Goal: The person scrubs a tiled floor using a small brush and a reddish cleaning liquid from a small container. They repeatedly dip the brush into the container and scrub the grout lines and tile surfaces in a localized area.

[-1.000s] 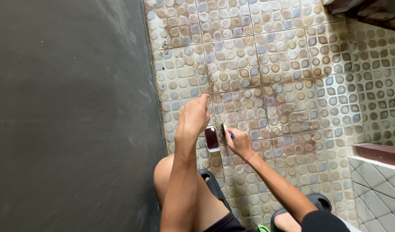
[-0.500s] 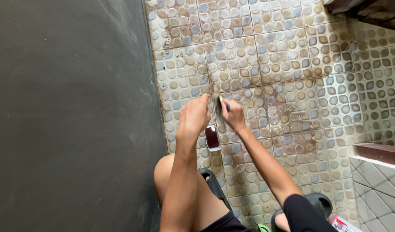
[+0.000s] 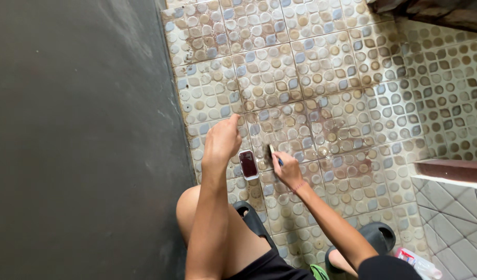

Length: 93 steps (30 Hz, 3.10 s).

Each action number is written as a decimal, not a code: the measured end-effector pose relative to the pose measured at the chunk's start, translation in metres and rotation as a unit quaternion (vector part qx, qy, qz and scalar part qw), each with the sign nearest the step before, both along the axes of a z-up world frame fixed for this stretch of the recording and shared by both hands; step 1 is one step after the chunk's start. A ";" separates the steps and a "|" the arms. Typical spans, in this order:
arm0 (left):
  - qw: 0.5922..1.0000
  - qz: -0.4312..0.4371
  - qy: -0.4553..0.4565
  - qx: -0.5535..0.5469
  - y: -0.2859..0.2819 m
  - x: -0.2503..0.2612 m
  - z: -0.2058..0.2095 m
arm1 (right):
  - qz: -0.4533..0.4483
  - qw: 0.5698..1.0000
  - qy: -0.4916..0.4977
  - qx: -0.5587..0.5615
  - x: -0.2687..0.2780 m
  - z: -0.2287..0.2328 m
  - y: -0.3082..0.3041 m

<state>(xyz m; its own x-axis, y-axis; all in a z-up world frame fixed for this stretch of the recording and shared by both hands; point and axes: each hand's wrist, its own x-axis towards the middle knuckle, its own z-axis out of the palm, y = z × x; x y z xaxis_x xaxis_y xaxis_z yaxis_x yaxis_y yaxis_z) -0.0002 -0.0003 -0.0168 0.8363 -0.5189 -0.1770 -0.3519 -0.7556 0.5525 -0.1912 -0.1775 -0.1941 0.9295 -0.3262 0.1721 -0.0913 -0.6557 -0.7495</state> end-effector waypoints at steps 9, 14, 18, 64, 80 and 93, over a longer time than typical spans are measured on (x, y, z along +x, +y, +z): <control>1.000 0.000 -0.010 -0.022 0.010 -0.037 0.024 | -0.021 0.999 0.023 0.008 -0.043 0.040 0.003; 1.000 0.020 -0.003 -0.010 0.018 -0.059 0.048 | -0.014 0.998 -0.041 0.047 -0.029 0.076 0.015; 0.999 0.044 -0.006 -0.030 0.023 -0.076 0.062 | 0.029 0.996 -0.065 0.050 -0.016 0.090 0.035; 0.998 0.024 -0.041 -0.048 0.031 -0.109 0.080 | 0.005 0.997 0.054 0.059 0.015 0.015 0.062; 0.985 -0.113 -0.019 -0.129 -0.075 -0.105 0.045 | -0.147 0.886 0.028 0.438 -0.042 0.026 -0.050; 0.959 -0.269 -0.024 -0.082 -0.152 -0.134 -0.011 | -0.182 0.920 0.123 0.325 -0.147 -0.026 -0.217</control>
<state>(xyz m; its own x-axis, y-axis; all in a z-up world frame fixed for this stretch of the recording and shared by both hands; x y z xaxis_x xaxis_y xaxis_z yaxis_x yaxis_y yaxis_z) -0.1340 -0.1521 -0.0277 0.4448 -0.8953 -0.0229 -0.6948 -0.3611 0.6220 -0.3377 -0.3948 -0.2199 0.7224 -0.5839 -0.3704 -0.4357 0.0315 -0.8995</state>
